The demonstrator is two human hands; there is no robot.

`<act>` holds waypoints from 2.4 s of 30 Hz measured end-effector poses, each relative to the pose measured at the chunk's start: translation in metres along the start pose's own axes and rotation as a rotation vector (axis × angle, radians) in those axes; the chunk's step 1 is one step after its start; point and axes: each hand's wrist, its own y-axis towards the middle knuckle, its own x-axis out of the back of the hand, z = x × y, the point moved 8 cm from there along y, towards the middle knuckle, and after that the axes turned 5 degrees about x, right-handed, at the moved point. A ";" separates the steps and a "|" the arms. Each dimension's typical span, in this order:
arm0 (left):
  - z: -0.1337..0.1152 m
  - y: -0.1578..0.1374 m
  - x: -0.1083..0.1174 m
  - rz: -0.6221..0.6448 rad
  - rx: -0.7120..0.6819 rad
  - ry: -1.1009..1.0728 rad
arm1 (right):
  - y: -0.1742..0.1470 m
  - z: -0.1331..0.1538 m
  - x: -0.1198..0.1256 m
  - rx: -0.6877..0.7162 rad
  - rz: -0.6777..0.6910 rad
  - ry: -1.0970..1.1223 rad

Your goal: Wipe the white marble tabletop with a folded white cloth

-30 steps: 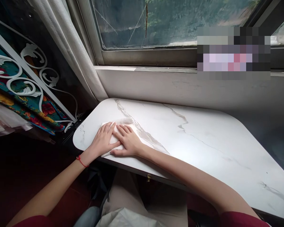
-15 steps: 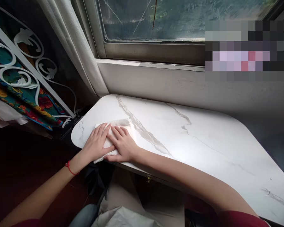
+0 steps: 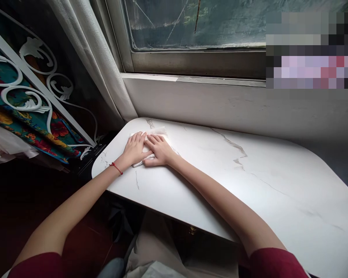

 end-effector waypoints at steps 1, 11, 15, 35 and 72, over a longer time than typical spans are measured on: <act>0.000 0.008 -0.002 0.008 0.001 0.003 | 0.003 -0.008 -0.001 -0.010 0.000 -0.007; 0.017 0.091 -0.024 0.065 -0.012 -0.055 | 0.032 -0.085 -0.012 -0.140 0.075 -0.041; 0.026 0.115 -0.031 0.065 0.010 -0.131 | 0.044 -0.110 -0.015 -0.179 0.085 -0.029; 0.071 0.126 -0.026 0.029 0.071 -0.094 | 0.090 -0.113 -0.041 -0.135 0.092 -0.080; 0.038 -0.150 0.041 -0.164 0.214 0.066 | 0.013 0.121 -0.024 0.231 0.128 -0.015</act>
